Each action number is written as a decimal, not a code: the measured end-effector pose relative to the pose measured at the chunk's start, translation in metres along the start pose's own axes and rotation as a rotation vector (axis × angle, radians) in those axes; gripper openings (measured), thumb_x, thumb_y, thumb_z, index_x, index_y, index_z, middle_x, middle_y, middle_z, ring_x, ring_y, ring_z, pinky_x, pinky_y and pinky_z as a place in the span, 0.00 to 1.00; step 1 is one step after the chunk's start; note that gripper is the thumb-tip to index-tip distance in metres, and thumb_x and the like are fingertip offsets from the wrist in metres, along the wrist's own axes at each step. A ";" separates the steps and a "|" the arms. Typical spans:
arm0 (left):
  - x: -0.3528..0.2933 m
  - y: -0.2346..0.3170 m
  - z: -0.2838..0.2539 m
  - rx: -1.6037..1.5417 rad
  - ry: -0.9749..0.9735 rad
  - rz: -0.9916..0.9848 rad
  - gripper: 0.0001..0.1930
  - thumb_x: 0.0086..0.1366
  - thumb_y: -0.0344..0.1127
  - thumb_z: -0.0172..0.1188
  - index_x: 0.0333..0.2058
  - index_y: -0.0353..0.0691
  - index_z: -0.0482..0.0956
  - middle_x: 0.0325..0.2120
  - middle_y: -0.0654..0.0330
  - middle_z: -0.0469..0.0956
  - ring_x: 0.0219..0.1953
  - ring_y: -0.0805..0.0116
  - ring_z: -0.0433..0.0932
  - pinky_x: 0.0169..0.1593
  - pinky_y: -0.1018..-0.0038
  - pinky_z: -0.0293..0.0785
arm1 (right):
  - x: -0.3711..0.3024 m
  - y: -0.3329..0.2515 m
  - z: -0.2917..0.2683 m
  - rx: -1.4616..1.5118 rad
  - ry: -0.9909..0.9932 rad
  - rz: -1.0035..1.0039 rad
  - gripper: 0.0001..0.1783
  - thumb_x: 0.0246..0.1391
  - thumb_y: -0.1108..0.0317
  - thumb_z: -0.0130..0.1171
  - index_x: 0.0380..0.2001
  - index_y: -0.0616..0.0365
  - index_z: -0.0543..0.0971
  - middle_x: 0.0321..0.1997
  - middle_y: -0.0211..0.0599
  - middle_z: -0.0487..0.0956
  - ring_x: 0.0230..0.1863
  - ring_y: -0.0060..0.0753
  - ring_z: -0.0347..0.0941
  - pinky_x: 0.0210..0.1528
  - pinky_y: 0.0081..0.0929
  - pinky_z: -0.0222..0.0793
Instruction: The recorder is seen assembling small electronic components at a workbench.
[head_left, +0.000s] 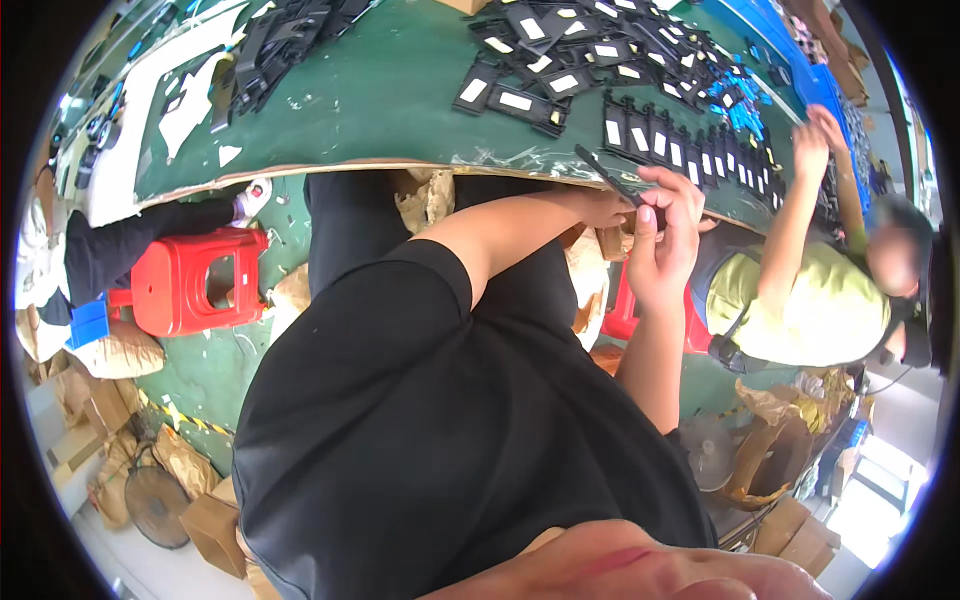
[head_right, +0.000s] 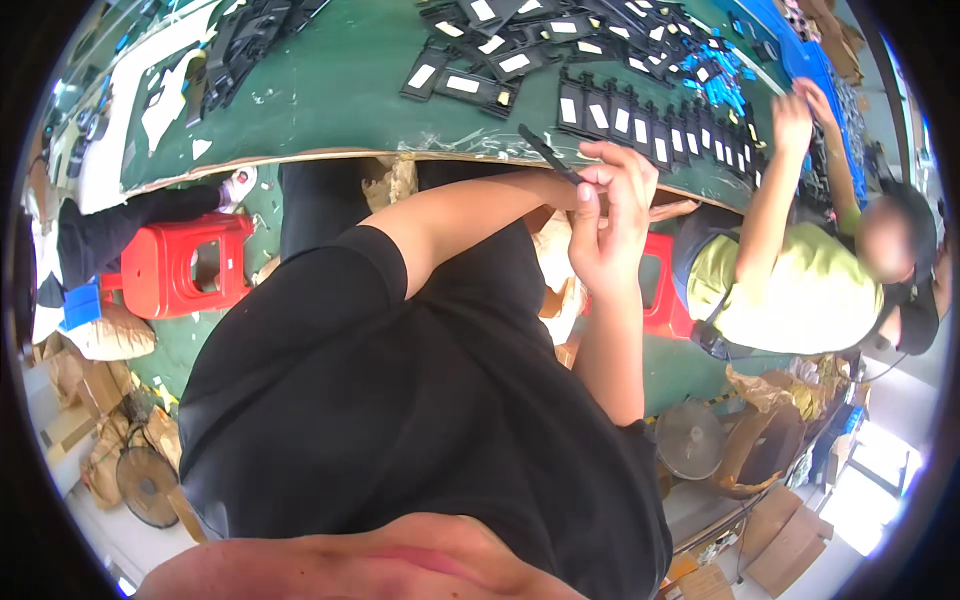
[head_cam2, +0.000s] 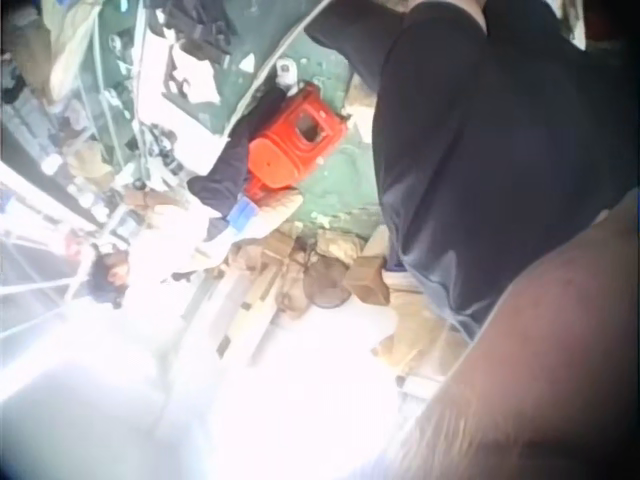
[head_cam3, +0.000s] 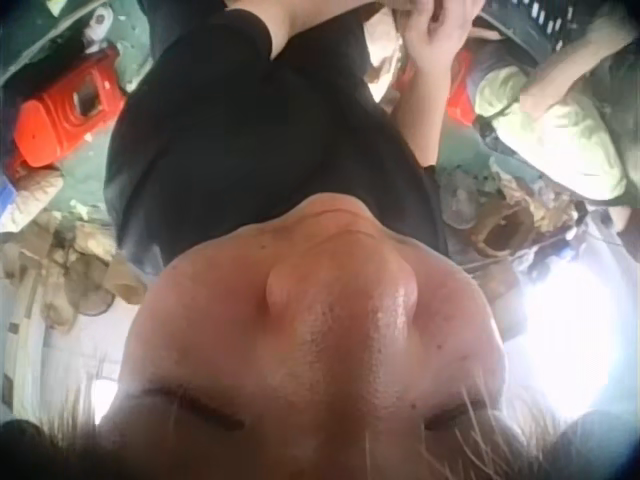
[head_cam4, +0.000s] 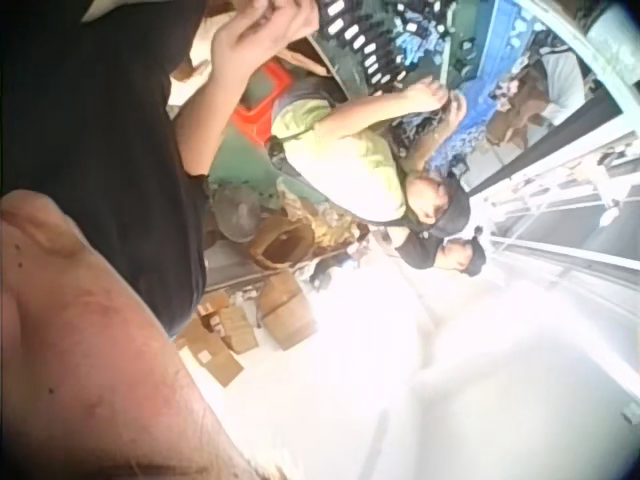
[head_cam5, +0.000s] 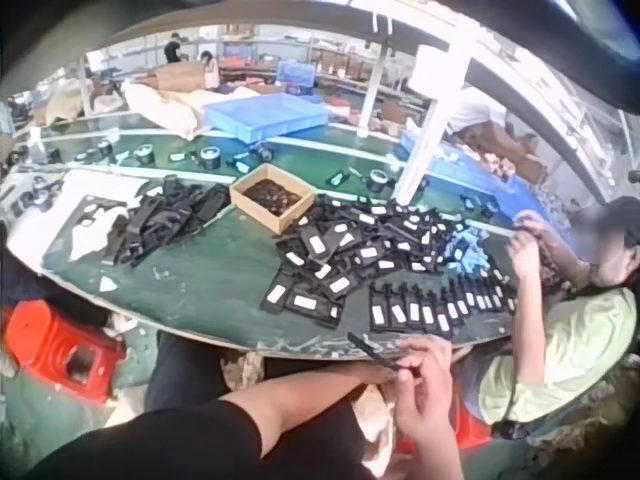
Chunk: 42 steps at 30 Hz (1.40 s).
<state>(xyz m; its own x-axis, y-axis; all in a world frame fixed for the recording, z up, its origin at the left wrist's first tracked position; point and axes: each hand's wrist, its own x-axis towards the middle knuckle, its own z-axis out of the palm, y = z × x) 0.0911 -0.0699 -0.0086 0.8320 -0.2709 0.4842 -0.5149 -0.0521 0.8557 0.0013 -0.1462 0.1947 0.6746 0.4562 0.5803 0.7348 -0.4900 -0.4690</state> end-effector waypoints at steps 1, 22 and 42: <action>0.003 0.012 0.004 -0.016 0.005 0.014 0.16 0.67 0.40 0.59 0.47 0.36 0.80 0.42 0.45 0.84 0.46 0.46 0.83 0.51 0.54 0.77 | -0.003 0.001 0.005 0.030 0.005 -0.001 0.04 0.70 0.72 0.55 0.41 0.62 0.74 0.57 0.47 0.81 0.59 0.44 0.71 0.63 0.39 0.66; -0.267 0.219 -0.251 0.264 0.432 -0.185 0.05 0.60 0.25 0.70 0.36 0.36 0.84 0.19 0.62 0.74 0.19 0.72 0.72 0.26 0.73 0.67 | 0.098 -0.088 0.193 -0.038 -0.125 -0.440 0.17 0.55 0.71 0.68 0.49 0.54 0.80 0.53 0.32 0.80 0.58 0.42 0.73 0.64 0.50 0.61; -0.142 0.170 -0.316 1.335 0.250 -0.337 0.33 0.68 0.44 0.64 0.68 0.38 0.71 0.70 0.50 0.69 0.76 0.48 0.61 0.78 0.49 0.47 | 0.039 -0.047 0.086 0.314 0.010 -0.302 0.09 0.48 0.80 0.66 0.35 0.58 0.83 0.38 0.33 0.82 0.38 0.41 0.78 0.40 0.38 0.77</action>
<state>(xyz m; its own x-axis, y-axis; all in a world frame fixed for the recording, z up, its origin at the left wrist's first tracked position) -0.0495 0.2637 0.1263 0.8952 0.1067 0.4327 0.0269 -0.9821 0.1865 -0.0007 -0.0411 0.1819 0.4268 0.5366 0.7279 0.8857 -0.0855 -0.4563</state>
